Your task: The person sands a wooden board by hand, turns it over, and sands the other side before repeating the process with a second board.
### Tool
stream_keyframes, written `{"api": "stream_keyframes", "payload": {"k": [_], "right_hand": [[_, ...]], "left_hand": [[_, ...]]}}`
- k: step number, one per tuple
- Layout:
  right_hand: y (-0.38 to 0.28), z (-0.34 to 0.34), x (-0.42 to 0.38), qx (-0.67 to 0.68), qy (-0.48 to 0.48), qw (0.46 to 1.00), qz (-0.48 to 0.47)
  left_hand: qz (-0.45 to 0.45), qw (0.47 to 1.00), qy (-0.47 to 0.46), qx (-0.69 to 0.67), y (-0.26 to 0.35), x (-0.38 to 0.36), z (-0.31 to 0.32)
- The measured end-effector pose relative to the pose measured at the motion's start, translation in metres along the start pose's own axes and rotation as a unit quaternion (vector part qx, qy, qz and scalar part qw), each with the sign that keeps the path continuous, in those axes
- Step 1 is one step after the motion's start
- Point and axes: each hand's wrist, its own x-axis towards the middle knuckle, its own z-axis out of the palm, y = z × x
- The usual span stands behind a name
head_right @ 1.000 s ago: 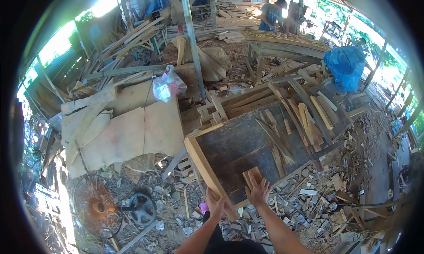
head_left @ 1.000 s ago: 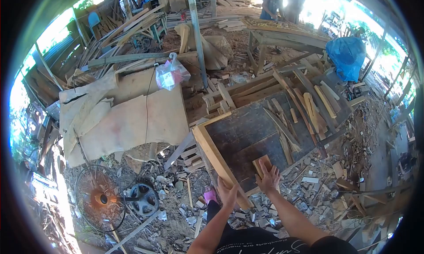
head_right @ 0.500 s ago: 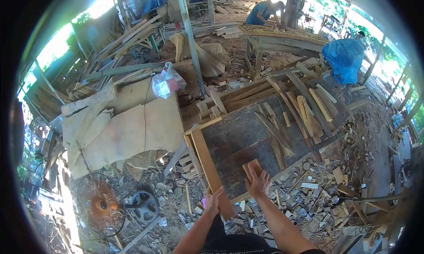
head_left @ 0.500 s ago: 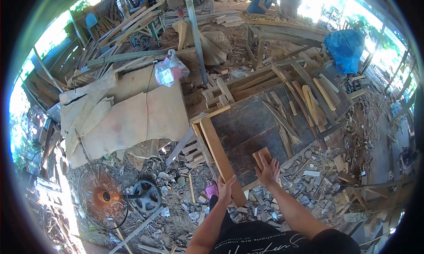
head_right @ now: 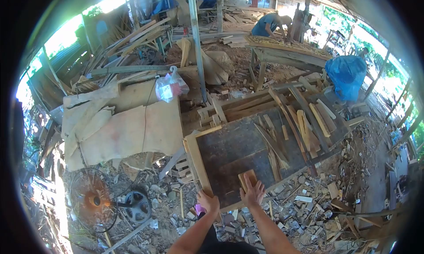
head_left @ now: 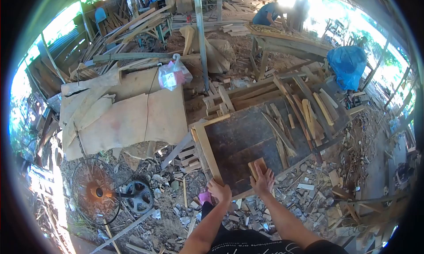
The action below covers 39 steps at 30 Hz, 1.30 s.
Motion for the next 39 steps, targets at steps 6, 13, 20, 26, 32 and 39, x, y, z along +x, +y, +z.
{"api": "stream_keyframes", "payload": {"k": [6,13,20,26,32,39], "right_hand": [[-0.001,0.004,0.000,-0.013,0.035,0.999,-0.007],[-0.001,0.000,0.001,-0.004,0.005,1.000,0.001],[-0.003,-0.003,0.000,-0.031,0.011,0.999,0.006],[-0.005,-0.004,-0.011,0.109,-0.002,0.993,0.055],[-0.062,-0.016,-0.043,0.111,0.034,0.979,-0.166],[-0.145,-0.006,-0.015,0.030,0.018,0.953,-0.300]], "left_hand": [[-0.027,0.997,-0.012,-0.065,0.006,-0.002,0.021],[0.027,0.998,-0.040,0.037,0.009,-0.016,-0.008],[0.113,0.993,-0.018,0.000,-0.041,-0.034,0.002],[0.099,0.993,-0.027,-0.061,-0.044,-0.034,0.006],[0.101,0.992,-0.035,-0.061,-0.043,-0.039,0.000],[0.184,0.980,-0.075,-0.021,-0.052,-0.039,-0.010]]}}
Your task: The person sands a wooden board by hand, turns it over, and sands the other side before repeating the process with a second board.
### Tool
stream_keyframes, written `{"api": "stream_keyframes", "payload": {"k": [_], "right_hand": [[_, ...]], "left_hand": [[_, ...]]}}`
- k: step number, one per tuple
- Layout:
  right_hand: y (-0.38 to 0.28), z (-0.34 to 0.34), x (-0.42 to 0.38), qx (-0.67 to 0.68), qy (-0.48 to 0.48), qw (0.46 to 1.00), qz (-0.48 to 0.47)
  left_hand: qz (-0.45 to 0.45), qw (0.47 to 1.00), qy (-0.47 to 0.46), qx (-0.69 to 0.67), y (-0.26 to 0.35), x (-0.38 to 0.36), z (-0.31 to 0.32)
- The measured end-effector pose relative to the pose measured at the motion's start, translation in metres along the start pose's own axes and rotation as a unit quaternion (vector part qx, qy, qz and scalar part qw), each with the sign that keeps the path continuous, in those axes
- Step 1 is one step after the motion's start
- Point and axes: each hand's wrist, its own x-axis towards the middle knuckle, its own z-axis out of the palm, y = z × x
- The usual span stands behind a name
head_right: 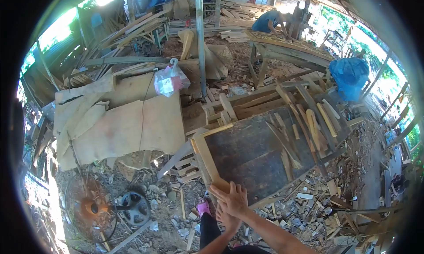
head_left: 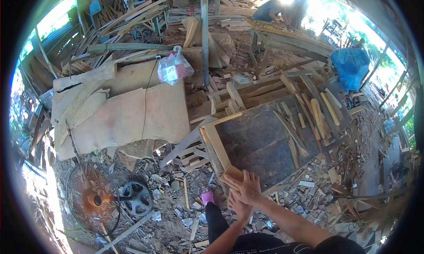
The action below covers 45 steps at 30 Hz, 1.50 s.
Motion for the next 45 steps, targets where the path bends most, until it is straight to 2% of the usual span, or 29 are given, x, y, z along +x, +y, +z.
{"api": "stream_keyframes", "payload": {"k": [2,3,6,8,12,14,16,17,19,22,24,25,27,28,29,30,32,33,34,35,36,37,38,39,40,42,45], "right_hand": [[-0.005,0.009,0.046,-0.001,-0.013,0.999,0.039],[-0.004,0.015,0.079,-0.022,0.028,0.999,0.020],[0.005,0.042,0.199,-0.037,0.038,0.997,0.047],[0.008,0.052,0.275,-0.027,0.032,0.998,0.051],[0.021,0.051,0.360,-0.040,0.003,0.997,0.066],[0.020,0.031,0.352,-0.044,0.002,0.994,0.100],[0.027,0.019,0.310,0.027,0.084,0.994,0.068],[0.030,0.012,0.278,0.044,0.130,0.991,0.005],[0.032,-0.003,0.203,0.049,0.051,0.996,0.053],[0.030,-0.024,0.090,0.070,0.045,0.993,0.088],[0.021,-0.027,0.017,0.080,0.045,0.983,0.161],[0.014,-0.027,-0.010,0.088,0.041,0.981,0.168],[0.002,-0.026,-0.051,0.083,0.064,0.983,0.151],[-0.003,-0.024,-0.061,0.088,0.069,0.982,0.155],[-0.009,-0.019,-0.067,0.046,0.039,0.989,0.138],[-0.012,-0.014,-0.069,0.002,0.011,0.993,0.117],[-0.017,0.019,-0.070,0.018,0.032,0.994,0.107],[-0.037,0.030,-0.050,-0.145,0.093,0.971,0.165],[-0.056,0.039,-0.025,-0.304,0.150,0.915,0.218],[-0.062,0.044,-0.004,-0.455,0.198,0.828,0.263],[-0.049,0.038,0.002,-0.458,0.195,0.827,0.260],[-0.026,0.026,0.004,-0.243,0.065,0.944,0.215],[-0.009,0.022,0.011,-0.008,-0.076,0.985,0.157],[-0.007,0.033,0.033,-0.006,-0.003,0.992,0.129],[-0.003,0.040,0.057,-0.012,-0.020,0.992,0.127],[0.004,0.052,0.113,0.050,0.094,0.992,0.068],[0.011,0.076,0.194,0.021,0.159,0.986,0.037]], "left_hand": [[-0.021,0.999,-0.027,-0.031,0.005,0.007,-0.010],[-0.028,0.998,-0.043,-0.026,0.000,0.007,-0.007],[-0.066,0.994,-0.071,-0.050,0.003,0.011,-0.013],[-0.056,0.992,-0.089,-0.066,-0.001,0.013,-0.014],[-0.085,0.987,-0.124,-0.051,-0.001,0.019,-0.018],[-0.090,0.987,-0.127,-0.039,-0.002,0.019,-0.014],[-0.091,0.987,-0.131,-0.023,-0.002,0.015,-0.013],[-0.092,0.988,-0.123,-0.023,-0.002,0.015,-0.013],[-0.085,0.990,-0.114,-0.018,-0.001,0.016,-0.018],[-0.071,0.990,-0.116,-0.037,0.004,0.019,-0.035],[-0.064,0.993,-0.065,-0.071,-0.002,0.018,-0.063],[-0.067,0.993,-0.071,-0.062,0.007,0.019,-0.075],[0.068,0.996,0.003,-0.050,0.037,0.025,-0.100],[0.074,0.996,0.000,-0.044,0.052,0.027,-0.105],[0.154,0.987,-0.044,-0.003,0.066,0.028,-0.109],[0.234,0.968,-0.084,0.037,0.075,0.032,-0.108],[0.270,0.957,-0.097,0.029,0.074,0.044,-0.093],[0.296,0.948,-0.118,0.019,0.068,0.053,-0.086],[0.321,0.937,-0.138,0.008,0.061,0.065,-0.081],[0.328,0.936,-0.123,0.010,0.063,0.076,-0.084],[0.325,0.938,-0.125,0.006,0.058,0.093,-0.083],[0.317,0.940,-0.128,-0.021,0.051,0.112,-0.082],[0.305,0.942,-0.132,-0.049,0.042,0.129,-0.081],[0.302,0.941,-0.127,-0.085,0.039,0.156,-0.079],[0.287,0.945,-0.128,-0.094,0.038,0.183,-0.081],[0.287,0.947,-0.116,-0.084,0.038,0.240,-0.088],[0.309,0.932,-0.106,-0.159,0.035,0.327,-0.081]]}}
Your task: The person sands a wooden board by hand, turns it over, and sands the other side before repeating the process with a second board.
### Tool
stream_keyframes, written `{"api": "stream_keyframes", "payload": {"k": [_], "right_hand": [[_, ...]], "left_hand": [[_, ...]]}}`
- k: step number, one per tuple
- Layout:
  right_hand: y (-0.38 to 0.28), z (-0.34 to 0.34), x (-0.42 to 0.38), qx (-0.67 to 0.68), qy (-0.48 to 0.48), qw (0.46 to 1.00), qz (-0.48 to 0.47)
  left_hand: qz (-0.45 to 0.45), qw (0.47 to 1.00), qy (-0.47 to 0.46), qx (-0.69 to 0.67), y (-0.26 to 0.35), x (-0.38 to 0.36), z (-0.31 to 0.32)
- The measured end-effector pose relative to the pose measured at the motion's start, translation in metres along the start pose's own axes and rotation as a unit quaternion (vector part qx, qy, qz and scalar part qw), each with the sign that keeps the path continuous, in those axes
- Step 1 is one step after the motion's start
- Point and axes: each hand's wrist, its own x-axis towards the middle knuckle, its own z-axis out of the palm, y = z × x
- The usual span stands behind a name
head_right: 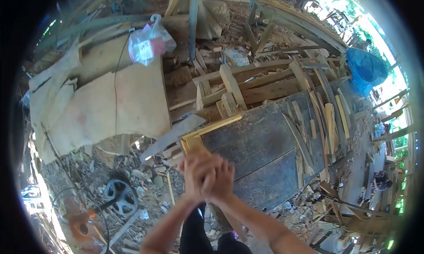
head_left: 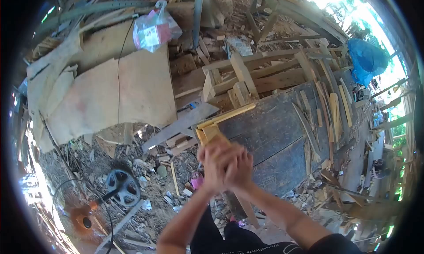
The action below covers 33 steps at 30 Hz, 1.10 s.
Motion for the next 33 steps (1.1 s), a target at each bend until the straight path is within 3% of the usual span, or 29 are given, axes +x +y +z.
{"api": "stream_keyframes", "payload": {"k": [1,2,4,5,6,8,10,12,15,18,21,27,33], "right_hand": [[0.004,0.022,0.023,0.003,0.033,0.999,-0.004],[0.009,0.033,0.049,-0.043,-0.046,0.998,0.024],[-0.001,0.039,0.117,0.025,-0.087,0.993,0.073],[-0.001,0.046,0.143,-0.031,-0.118,0.989,0.078],[-0.007,0.040,0.157,-0.085,-0.147,0.982,0.082],[-0.018,0.008,0.143,-0.041,-0.126,0.988,0.084],[-0.031,-0.034,0.102,0.032,-0.105,0.990,0.089],[-0.039,-0.075,0.036,0.013,-0.098,0.989,0.107],[-0.023,-0.106,-0.092,0.007,-0.055,0.997,0.053],[-0.022,-0.142,-0.188,-0.020,-0.045,0.998,0.038],[-0.032,-0.168,-0.238,-0.036,-0.097,0.992,0.075],[-0.036,-0.161,-0.226,-0.083,-0.196,0.972,0.096],[-0.029,-0.081,-0.103,-0.100,-0.207,0.970,0.082]], "left_hand": [[0.008,1.000,0.003,-0.030,-0.018,0.023,-0.004],[0.037,0.999,0.021,0.005,-0.027,0.056,-0.016],[0.043,0.992,0.055,0.107,-0.061,0.108,-0.023],[0.041,0.988,0.074,0.127,-0.068,0.124,-0.025],[0.053,0.988,0.070,0.127,-0.057,0.128,-0.031],[0.062,0.983,0.063,0.162,-0.031,0.130,-0.041],[0.074,0.980,0.036,0.179,0.026,0.093,-0.043],[0.082,0.976,-0.002,0.199,0.075,0.031,-0.030],[0.070,0.980,-0.074,0.173,0.135,-0.073,0.000],[0.076,0.977,-0.107,0.168,0.170,-0.159,0.038],[0.104,0.979,-0.108,0.140,0.190,-0.213,0.059],[0.066,0.984,-0.087,0.140,0.170,-0.212,0.066],[0.050,0.994,-0.037,0.086,0.085,-0.120,0.033]]}}
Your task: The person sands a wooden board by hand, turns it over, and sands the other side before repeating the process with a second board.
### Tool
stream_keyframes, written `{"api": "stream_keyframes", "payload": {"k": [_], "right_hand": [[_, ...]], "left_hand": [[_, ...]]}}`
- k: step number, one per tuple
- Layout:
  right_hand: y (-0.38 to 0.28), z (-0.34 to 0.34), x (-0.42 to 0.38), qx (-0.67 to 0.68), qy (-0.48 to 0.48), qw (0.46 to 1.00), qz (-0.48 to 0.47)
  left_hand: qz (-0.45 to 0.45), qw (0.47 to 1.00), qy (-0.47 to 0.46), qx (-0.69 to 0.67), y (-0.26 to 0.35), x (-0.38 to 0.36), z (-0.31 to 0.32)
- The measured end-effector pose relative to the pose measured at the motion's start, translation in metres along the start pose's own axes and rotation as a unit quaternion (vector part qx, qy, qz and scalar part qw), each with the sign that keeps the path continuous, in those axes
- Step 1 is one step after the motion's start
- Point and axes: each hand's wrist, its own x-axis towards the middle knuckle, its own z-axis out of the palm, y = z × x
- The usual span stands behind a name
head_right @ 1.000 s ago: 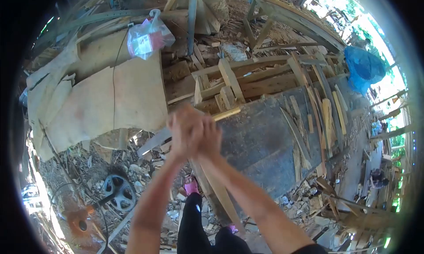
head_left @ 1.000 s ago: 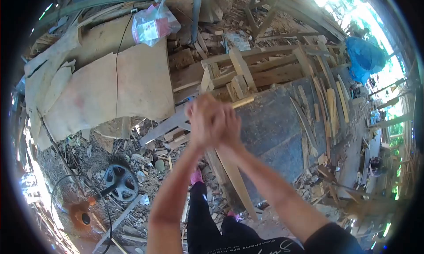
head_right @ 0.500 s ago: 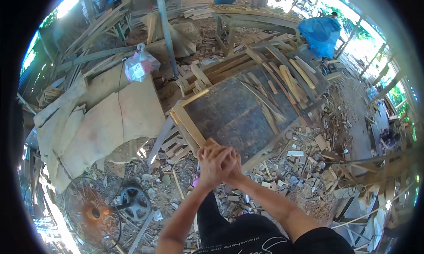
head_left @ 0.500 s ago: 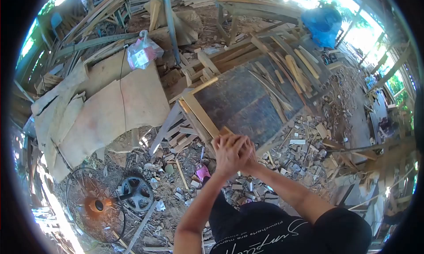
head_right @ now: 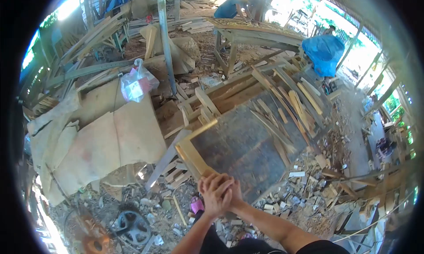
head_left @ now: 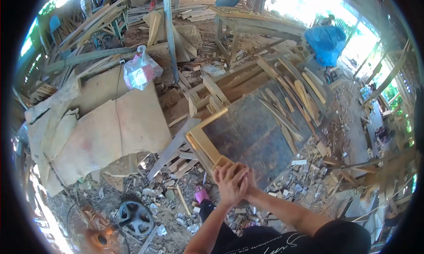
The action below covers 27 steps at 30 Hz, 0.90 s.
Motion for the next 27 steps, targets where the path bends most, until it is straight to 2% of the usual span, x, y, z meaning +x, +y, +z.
{"api": "stream_keyframes", "payload": {"k": [4,6,8,9,11,12,13,14,15,16,17,18,19,20,22,24,25,27], "right_hand": [[-0.024,0.012,0.162,0.006,0.042,0.999,-0.024],[-0.032,0.007,0.231,0.008,0.038,0.999,-0.028],[-0.032,0.003,0.283,0.021,0.018,1.000,-0.008],[-0.024,0.008,0.296,0.049,0.009,0.999,0.008],[-0.014,0.016,0.318,0.135,-0.025,0.990,0.042],[-0.013,0.010,0.313,0.135,-0.012,0.990,0.041],[-0.004,0.004,0.294,0.241,0.038,0.968,0.058],[0.007,-0.001,0.270,0.344,0.087,0.932,0.072],[0.017,-0.008,0.245,0.288,0.070,0.949,0.109],[0.028,-0.012,0.214,0.230,0.053,0.960,0.148],[0.044,-0.001,0.178,0.184,0.074,0.969,0.145],[0.062,0.011,0.143,0.137,0.094,0.976,0.142],[0.070,0.009,0.108,0.111,0.068,0.977,0.171],[0.074,0.007,0.077,0.086,0.040,0.975,0.199],[0.083,0.012,0.025,0.065,0.066,0.975,0.201],[0.090,0.016,-0.005,0.047,0.096,0.970,0.218],[0.091,0.018,-0.011,0.031,0.089,0.972,0.213],[0.085,0.019,-0.021,0.019,0.088,0.968,0.235]], "left_hand": [[0.006,0.997,0.073,-0.021,-0.107,0.124,-0.026],[0.013,0.997,0.065,0.036,-0.145,0.184,-0.045],[-0.025,0.999,0.018,0.041,-0.178,0.225,-0.054],[-0.011,0.999,0.013,0.038,-0.184,0.237,-0.054],[-0.034,0.997,0.053,0.049,-0.195,0.244,-0.062],[-0.051,0.996,0.073,-0.013,-0.195,0.243,-0.071],[-0.068,0.991,0.090,-0.077,-0.196,0.234,-0.079],[-0.120,0.979,0.113,-0.118,-0.212,0.212,-0.077],[-0.173,0.963,0.134,-0.160,-0.229,0.183,-0.073],[-0.196,0.963,0.134,-0.128,-0.235,0.148,-0.073],[-0.220,0.962,0.136,-0.094,-0.233,0.119,-0.073],[-0.242,0.966,0.074,-0.061,-0.210,0.096,-0.076],[-0.264,0.964,0.013,-0.026,-0.181,0.078,-0.077],[-0.257,0.966,0.014,-0.026,-0.157,0.067,-0.071],[-0.124,0.989,-0.051,0.064,-0.108,0.042,-0.054],[0.026,0.981,-0.122,0.151,-0.076,0.027,-0.039],[0.044,0.979,-0.133,0.148,-0.074,0.022,-0.025],[-0.012,0.980,-0.138,0.146,-0.075,0.007,0.007]]}}
